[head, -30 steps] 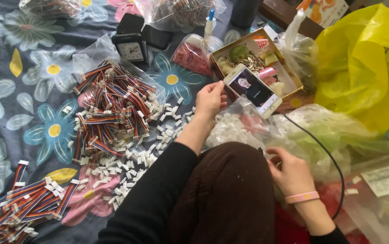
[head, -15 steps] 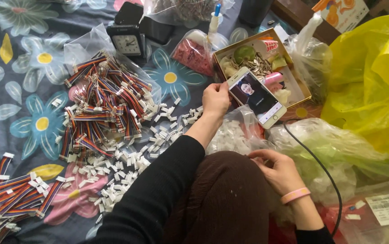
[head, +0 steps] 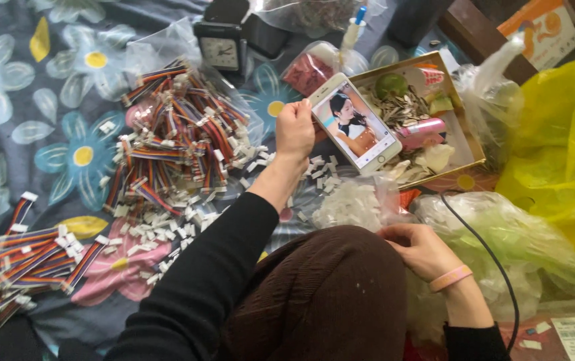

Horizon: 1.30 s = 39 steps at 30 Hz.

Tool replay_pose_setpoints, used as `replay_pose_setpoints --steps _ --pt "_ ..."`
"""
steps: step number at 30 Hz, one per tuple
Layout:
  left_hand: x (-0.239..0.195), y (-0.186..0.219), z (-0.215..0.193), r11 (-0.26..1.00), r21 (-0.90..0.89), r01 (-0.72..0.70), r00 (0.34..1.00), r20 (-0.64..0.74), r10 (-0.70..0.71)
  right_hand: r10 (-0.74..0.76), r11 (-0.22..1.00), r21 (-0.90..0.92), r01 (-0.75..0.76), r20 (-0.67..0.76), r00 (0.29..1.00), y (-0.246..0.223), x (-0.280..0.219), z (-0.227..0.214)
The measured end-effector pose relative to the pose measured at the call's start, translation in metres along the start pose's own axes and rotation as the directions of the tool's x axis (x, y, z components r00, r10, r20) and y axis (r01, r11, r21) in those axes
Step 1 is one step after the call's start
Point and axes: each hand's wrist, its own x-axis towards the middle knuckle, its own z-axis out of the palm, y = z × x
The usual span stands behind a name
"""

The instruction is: Assembling electronic wire harnesses by inserting ribbon cables into plastic connectors

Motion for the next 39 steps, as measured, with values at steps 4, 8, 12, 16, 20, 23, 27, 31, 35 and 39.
replay_pose_setpoints --steps 4,8,12,16,20,23,27,31,35,39 --pt "0.004 0.028 -0.032 0.995 -0.081 0.064 0.998 0.006 -0.064 -0.107 0.992 0.073 0.104 0.03 0.994 0.004 0.003 -0.01" --pt "-0.019 0.072 -0.058 0.991 -0.028 0.133 0.99 0.046 -0.132 -0.279 0.914 0.282 0.292 -0.088 0.956 -0.014 -0.009 -0.007" --pt "-0.048 0.099 -0.063 0.96 -0.045 0.275 0.954 0.138 -0.267 -0.312 0.869 0.308 0.386 -0.264 0.913 -0.073 -0.022 0.011" --pt "-0.059 0.105 -0.067 0.943 -0.074 0.325 0.934 0.183 -0.307 -0.294 0.807 0.406 0.428 -0.353 0.888 -0.104 -0.029 0.023" --pt "-0.055 0.103 -0.071 0.932 -0.118 0.342 0.929 0.193 -0.316 -0.217 0.772 0.489 0.406 -0.396 0.892 -0.116 -0.03 0.033" --pt "-0.053 0.102 -0.074 0.929 -0.132 0.346 0.928 0.197 -0.318 -0.192 0.756 0.52 0.398 -0.406 0.894 -0.119 -0.031 0.036" --pt "-0.049 0.094 -0.078 0.929 -0.142 0.342 0.929 0.198 -0.312 -0.176 0.737 0.545 0.399 -0.416 0.892 -0.119 -0.032 0.038" --pt "-0.058 0.104 -0.073 0.925 -0.144 0.353 0.926 0.198 -0.323 -0.174 0.736 0.542 0.407 -0.429 0.886 -0.124 -0.034 0.04" --pt "-0.056 0.102 -0.073 0.924 -0.156 0.349 0.927 0.202 -0.316 -0.173 0.726 0.547 0.417 -0.441 0.88 -0.124 -0.034 0.041" --pt "-0.059 0.104 -0.071 0.923 -0.149 0.355 0.925 0.201 -0.323 -0.16 0.73 0.546 0.412 -0.449 0.879 -0.126 -0.035 0.042"
